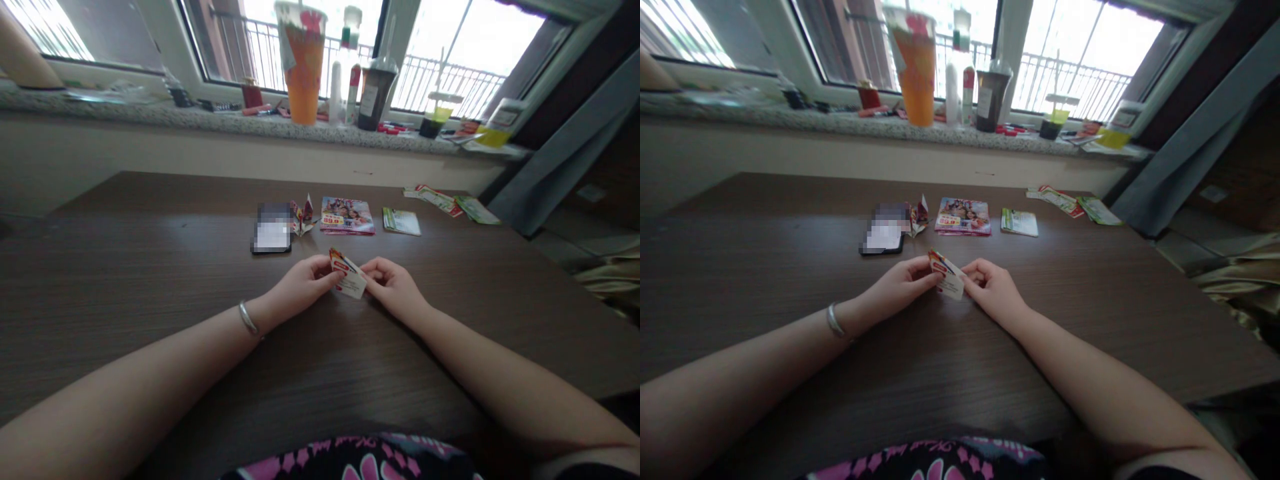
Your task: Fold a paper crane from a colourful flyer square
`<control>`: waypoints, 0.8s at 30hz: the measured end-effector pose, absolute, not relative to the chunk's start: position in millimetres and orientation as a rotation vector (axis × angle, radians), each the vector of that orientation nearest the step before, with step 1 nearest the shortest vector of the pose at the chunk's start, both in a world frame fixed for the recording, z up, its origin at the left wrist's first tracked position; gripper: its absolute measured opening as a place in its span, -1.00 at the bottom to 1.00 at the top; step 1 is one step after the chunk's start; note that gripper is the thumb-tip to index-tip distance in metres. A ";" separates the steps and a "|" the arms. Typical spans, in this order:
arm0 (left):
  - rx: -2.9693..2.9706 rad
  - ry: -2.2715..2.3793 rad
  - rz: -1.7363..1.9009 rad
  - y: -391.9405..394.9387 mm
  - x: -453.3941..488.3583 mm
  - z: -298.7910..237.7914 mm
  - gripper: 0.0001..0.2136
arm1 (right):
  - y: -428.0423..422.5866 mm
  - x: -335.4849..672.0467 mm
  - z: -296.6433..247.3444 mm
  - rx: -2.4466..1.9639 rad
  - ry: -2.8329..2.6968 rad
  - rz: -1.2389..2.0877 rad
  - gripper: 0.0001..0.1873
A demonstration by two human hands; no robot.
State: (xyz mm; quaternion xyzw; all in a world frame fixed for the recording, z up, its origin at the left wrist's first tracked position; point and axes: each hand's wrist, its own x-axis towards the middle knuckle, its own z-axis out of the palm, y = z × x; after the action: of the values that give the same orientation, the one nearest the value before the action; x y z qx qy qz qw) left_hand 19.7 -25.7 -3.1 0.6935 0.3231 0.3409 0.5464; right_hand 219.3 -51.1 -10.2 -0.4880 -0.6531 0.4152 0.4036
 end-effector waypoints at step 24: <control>1.707 0.865 0.807 -27.4 19.4 -7.4 -0.75 | -55.6 214.1 -5.5 -1.286 -1.861 0.957 -0.80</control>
State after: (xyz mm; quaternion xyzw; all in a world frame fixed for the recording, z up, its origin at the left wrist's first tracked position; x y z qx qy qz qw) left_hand 19.4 -27.4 -7.4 0.7083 0.3588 0.3350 0.5074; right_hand 214.1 -55.6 -5.5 -0.4931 -0.7136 0.3670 0.3361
